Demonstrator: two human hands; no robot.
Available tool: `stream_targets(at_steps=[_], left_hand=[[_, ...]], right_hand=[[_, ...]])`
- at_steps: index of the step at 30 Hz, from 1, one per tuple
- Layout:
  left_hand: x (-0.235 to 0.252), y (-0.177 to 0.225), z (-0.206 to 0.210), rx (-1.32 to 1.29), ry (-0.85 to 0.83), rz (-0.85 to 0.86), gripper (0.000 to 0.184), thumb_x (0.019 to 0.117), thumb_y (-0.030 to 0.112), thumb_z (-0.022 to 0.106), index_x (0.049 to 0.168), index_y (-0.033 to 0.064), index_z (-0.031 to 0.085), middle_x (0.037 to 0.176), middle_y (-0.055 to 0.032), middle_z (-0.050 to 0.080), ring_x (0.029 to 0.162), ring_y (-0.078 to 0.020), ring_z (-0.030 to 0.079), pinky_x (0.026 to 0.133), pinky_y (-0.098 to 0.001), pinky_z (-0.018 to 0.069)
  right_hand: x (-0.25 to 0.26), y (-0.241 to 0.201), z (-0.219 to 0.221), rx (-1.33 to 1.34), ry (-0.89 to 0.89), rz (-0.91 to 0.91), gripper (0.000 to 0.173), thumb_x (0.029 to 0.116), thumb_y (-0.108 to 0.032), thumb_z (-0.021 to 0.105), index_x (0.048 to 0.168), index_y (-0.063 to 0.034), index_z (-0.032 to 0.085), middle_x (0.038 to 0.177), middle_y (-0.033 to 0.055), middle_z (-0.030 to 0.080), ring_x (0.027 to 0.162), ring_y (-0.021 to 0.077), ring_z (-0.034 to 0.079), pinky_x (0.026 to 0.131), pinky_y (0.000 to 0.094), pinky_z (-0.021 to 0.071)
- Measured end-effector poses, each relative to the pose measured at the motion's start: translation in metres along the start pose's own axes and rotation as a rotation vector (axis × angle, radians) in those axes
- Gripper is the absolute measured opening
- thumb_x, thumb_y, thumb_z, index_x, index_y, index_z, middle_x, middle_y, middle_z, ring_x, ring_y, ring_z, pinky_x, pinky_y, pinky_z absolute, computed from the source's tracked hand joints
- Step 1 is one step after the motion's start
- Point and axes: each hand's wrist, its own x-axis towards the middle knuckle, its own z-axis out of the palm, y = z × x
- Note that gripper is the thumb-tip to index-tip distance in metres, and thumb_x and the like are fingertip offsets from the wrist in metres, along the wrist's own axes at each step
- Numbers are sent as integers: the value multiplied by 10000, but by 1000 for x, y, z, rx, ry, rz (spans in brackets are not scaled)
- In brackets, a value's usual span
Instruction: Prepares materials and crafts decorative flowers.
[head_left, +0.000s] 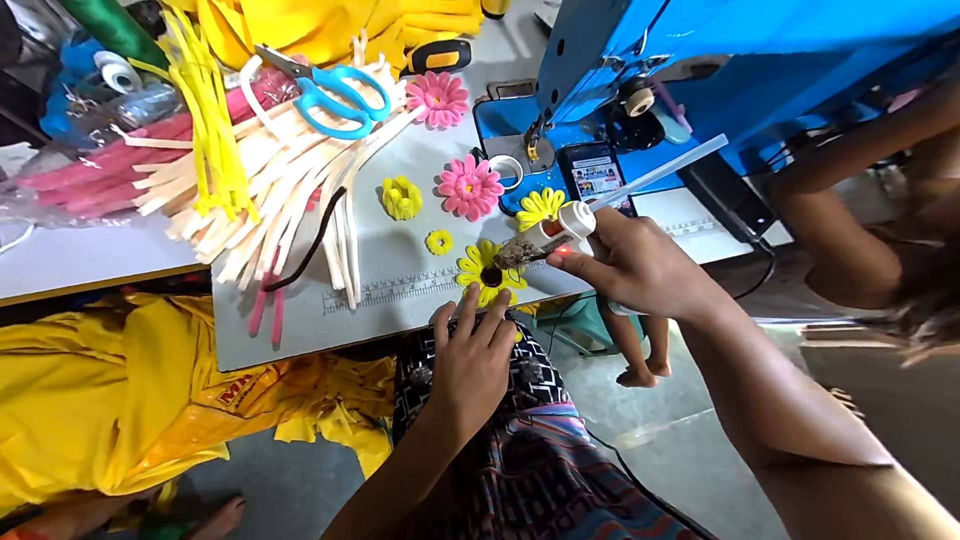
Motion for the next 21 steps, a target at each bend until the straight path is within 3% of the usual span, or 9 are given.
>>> stream_targets(at_steps=[9, 16, 21], left_hand=[[0, 0, -1, -10, -7, -2, 169, 988, 218, 591, 961, 128, 732, 1402, -23, 648, 1404, -316, 504, 1074, -609, 375], [-1, 0, 1, -3, 4, 1, 176, 994, 218, 578, 948, 130, 723, 1413, -22, 641, 1407, -313, 502, 1077, -602, 372], [-1, 0, 0, -1, 8, 1, 187, 999, 234, 572, 937, 139, 720, 1410, -17, 643, 1407, -309, 503, 1081, -598, 369]], right_hand=[[1, 1, 1, -22, 4, -35, 340, 992, -422, 583, 1049, -88, 610, 590, -63, 472, 469, 72, 457, 443, 295, 407], [-4, 9, -2, -13, 40, -30, 341, 1003, -426, 574, 1038, -90, 615, 592, -72, 452, 466, 51, 415, 436, 263, 373], [-10, 13, -3, -11, 29, -13, 351, 995, -436, 572, 1078, -97, 614, 601, -76, 482, 474, 45, 452, 438, 267, 398]])
